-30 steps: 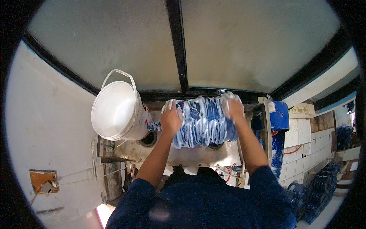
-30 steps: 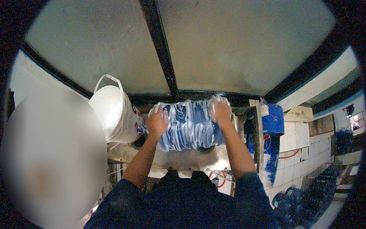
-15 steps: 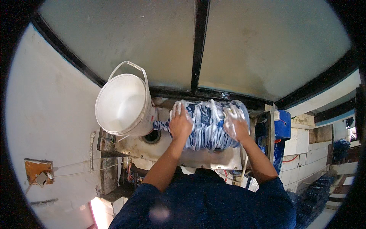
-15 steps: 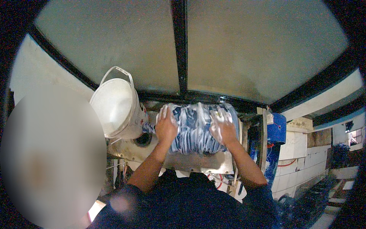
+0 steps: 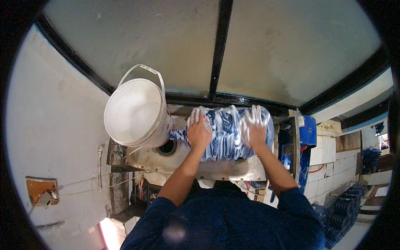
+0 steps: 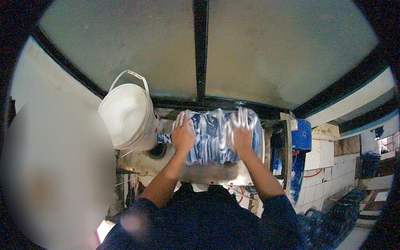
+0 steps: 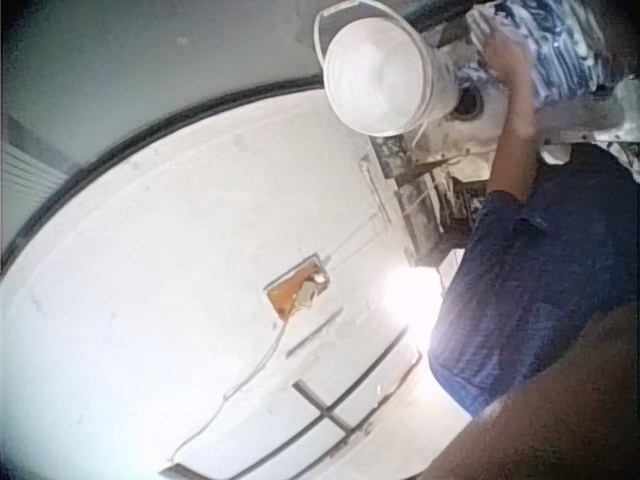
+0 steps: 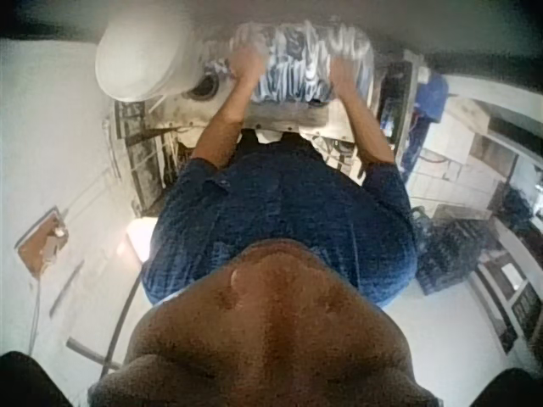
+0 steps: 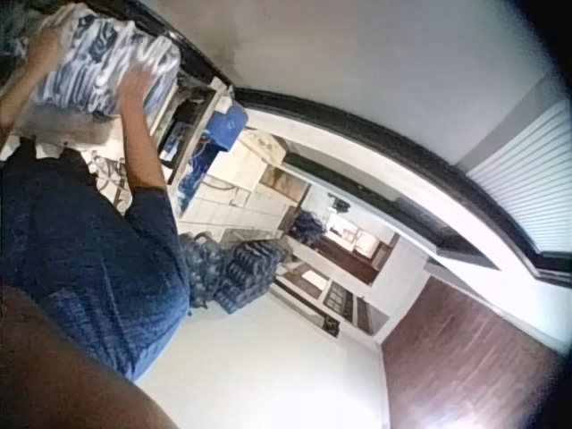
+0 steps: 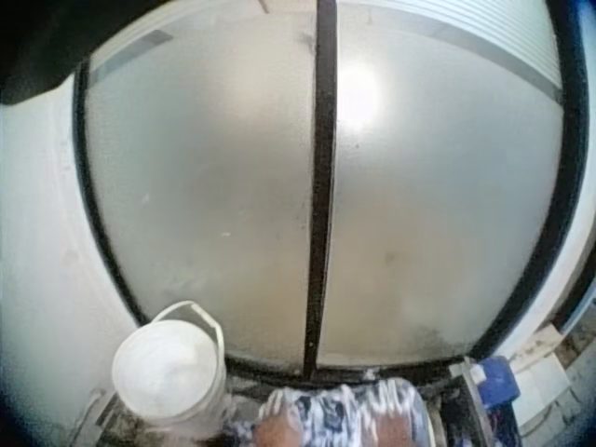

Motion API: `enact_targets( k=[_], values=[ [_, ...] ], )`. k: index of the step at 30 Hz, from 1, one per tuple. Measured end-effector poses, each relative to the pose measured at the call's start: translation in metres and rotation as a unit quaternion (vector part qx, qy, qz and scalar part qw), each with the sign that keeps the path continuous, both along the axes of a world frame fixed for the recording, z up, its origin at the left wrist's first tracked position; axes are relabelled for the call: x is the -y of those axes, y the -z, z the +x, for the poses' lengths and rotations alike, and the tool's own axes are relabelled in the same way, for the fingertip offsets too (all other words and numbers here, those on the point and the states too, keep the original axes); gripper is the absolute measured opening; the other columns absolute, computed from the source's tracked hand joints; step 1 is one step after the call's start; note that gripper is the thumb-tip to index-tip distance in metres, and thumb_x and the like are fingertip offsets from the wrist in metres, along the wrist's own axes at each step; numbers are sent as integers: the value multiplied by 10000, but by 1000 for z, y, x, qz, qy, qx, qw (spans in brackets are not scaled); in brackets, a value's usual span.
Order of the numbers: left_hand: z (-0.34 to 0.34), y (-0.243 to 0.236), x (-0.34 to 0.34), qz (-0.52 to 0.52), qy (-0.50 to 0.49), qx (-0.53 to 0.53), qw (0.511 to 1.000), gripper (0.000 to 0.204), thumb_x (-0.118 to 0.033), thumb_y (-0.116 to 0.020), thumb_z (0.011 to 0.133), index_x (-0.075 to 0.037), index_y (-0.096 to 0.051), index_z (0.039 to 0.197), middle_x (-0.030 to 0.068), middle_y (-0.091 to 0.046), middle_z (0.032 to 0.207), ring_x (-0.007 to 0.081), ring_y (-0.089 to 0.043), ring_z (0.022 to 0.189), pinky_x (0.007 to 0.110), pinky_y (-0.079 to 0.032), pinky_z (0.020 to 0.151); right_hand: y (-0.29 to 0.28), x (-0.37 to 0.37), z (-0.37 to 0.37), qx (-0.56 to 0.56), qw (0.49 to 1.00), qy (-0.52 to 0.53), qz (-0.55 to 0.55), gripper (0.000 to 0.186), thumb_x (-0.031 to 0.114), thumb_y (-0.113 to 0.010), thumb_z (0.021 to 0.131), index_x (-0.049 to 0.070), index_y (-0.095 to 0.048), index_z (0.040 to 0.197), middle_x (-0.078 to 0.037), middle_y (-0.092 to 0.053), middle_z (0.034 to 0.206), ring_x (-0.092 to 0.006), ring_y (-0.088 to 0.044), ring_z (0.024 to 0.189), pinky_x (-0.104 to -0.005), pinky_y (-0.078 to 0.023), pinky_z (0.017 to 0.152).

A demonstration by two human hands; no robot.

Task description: The person fills a large blue water dispenser with water from a hose. They then use a sponge to scrub the exterior of the dispenser with soapy water, covering the entire surface area.

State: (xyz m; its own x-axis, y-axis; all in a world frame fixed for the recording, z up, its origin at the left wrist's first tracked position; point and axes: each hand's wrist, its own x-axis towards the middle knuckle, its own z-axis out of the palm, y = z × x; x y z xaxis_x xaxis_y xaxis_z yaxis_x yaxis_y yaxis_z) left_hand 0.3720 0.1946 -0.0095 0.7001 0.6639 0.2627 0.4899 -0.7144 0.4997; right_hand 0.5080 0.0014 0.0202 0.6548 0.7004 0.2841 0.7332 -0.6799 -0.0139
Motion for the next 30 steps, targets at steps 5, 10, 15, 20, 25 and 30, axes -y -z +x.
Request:
enact_targets(
  k=[5,10,15,20,25,30],
  values=[
    [-2,-8,20,-44,35,44,997,484,-293,-441,1051,33,-564,1387,214,-538,1474,365,-445,1421,452,-350,1173,46,-82,109,-345,913,-13,-216,530,440,-407,1012,63,-749,1161,-266,-670,1241,-426,-621,1215,-493,-449,1092],
    [-2,-13,-1,-138,0,40,990,473,-291,-403,1066,13,-592,1374,205,-533,1485,344,-460,1418,437,-359,1174,13,-87,-26,-157,987,-36,-22,542,404,-525,970,1,-607,1323,-260,-534,1457,-390,-490,1387,-487,-368,1166],
    [-2,8,-6,-52,2,45,998,470,-275,-389,1069,-7,-573,1408,208,-551,1465,349,-475,1405,432,-366,1168,-19,-28,-42,16,993,-82,-80,641,442,-536,968,123,-475,1522,-170,-410,1596,-381,-329,1499,-459,-288,1225],
    [6,-6,7,-102,14,66,993,458,-283,-375,1077,-30,-591,1392,212,-568,1442,363,-495,1380,438,-373,1158,57,-109,78,-289,923,-31,-251,515,508,-497,976,108,-713,1218,-251,-653,1287,-375,-617,1235,-459,-489,1053],
    [4,-26,-18,-240,-9,47,969,445,-281,-374,1078,-21,-613,1348,209,-594,1403,370,-516,1349,448,-386,1144,7,-146,-23,-254,954,-98,-125,462,347,-571,929,6,-675,1222,-274,-643,1301,-411,-596,1268,-481,-461,1084],
    [1,8,-15,-112,-12,62,992,427,-252,-434,1049,-6,-589,1363,212,-589,1405,374,-515,1349,452,-392,1140,-2,-73,-49,-59,971,-229,22,510,310,-603,918,-6,-599,1319,-278,-555,1412,-423,-477,1385,-501,-353,1180]
  ],
)
